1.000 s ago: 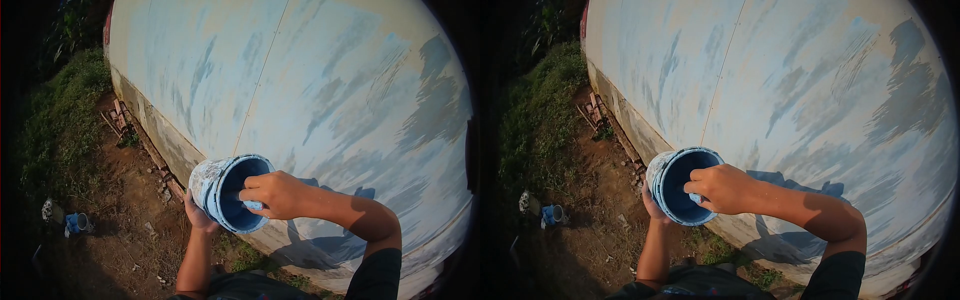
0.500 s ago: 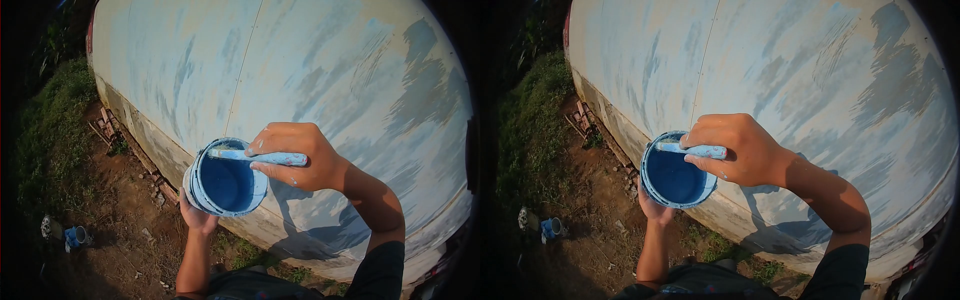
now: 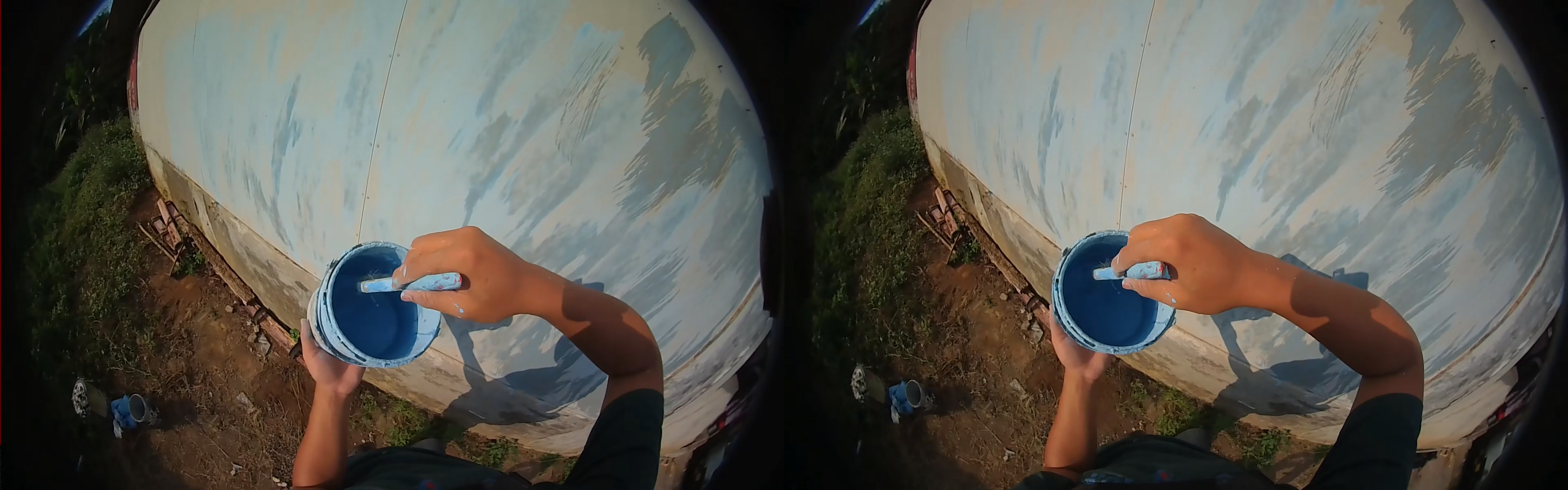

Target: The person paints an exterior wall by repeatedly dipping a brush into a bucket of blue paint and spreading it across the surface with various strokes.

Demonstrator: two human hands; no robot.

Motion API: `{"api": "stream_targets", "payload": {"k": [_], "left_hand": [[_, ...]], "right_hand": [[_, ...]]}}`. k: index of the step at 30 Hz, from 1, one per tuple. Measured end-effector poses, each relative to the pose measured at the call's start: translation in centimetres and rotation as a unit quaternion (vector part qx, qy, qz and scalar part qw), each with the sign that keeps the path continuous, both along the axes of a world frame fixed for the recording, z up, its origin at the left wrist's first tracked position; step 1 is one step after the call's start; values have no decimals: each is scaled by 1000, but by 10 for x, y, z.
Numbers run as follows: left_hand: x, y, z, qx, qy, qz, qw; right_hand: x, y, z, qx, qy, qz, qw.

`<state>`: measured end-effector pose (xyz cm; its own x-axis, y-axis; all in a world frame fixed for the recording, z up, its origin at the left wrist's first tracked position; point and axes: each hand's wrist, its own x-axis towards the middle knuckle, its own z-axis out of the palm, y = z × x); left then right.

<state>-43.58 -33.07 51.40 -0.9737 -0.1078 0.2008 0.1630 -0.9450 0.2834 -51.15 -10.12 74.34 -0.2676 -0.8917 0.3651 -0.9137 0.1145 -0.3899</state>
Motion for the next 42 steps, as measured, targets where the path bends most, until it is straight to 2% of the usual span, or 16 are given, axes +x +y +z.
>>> {"api": "stream_targets", "payload": {"k": [2,3,5,9,11,12,14,18,20,24,29,32,34,36,38,42], "left_hand": [[-2,0,-5,-12,-9,4,1000],[-2,0,-4,-11,-7,5,1000],[-3,-1,0,3,-29,-12,1000],[-2,-1,3,-12,-26,-12,1000],[-2,-1,2,-10,-37,-20,999],[-2,-1,2,-11,-34,-20,999],[-1,-2,3,-7,-30,-44,999],[0,-2,0,-4,-35,-53,998],[1,-4,-1,-49,-50,-44,997],[0,-1,-2,-58,-63,-44,995],[-12,-2,-10,-68,-1,-97,993],[-17,10,9,-61,-27,-97,993],[-25,14,19,-52,15,-122,991],[-32,17,29,-58,-18,-141,988],[-39,22,44,-82,-19,-137,987],[-58,31,69,-80,2,-169,982]], "right_hand": [[-2,-3,-2,-94,69,-16,993],[1,-4,-2,-94,71,-14,993],[6,-6,0,-23,88,-49,995],[4,-5,-3,-39,38,-58,997],[5,-5,-3,-52,194,-61,978],[7,-5,-4,-53,198,-62,977],[12,-4,-6,-46,83,-47,994],[15,-3,-1,-14,111,-75,991],[15,-3,2,-35,134,-76,987],[1,-2,3,-60,118,-87,987],[-5,7,10,-99,90,-97,986],[-1,14,19,-102,78,-104,986],[1,19,28,-65,157,-121,978],[2,27,36,-29,219,-142,965],[2,33,46,-80,112,-138,981],[2,50,70,-87,177,-149,969]]}}
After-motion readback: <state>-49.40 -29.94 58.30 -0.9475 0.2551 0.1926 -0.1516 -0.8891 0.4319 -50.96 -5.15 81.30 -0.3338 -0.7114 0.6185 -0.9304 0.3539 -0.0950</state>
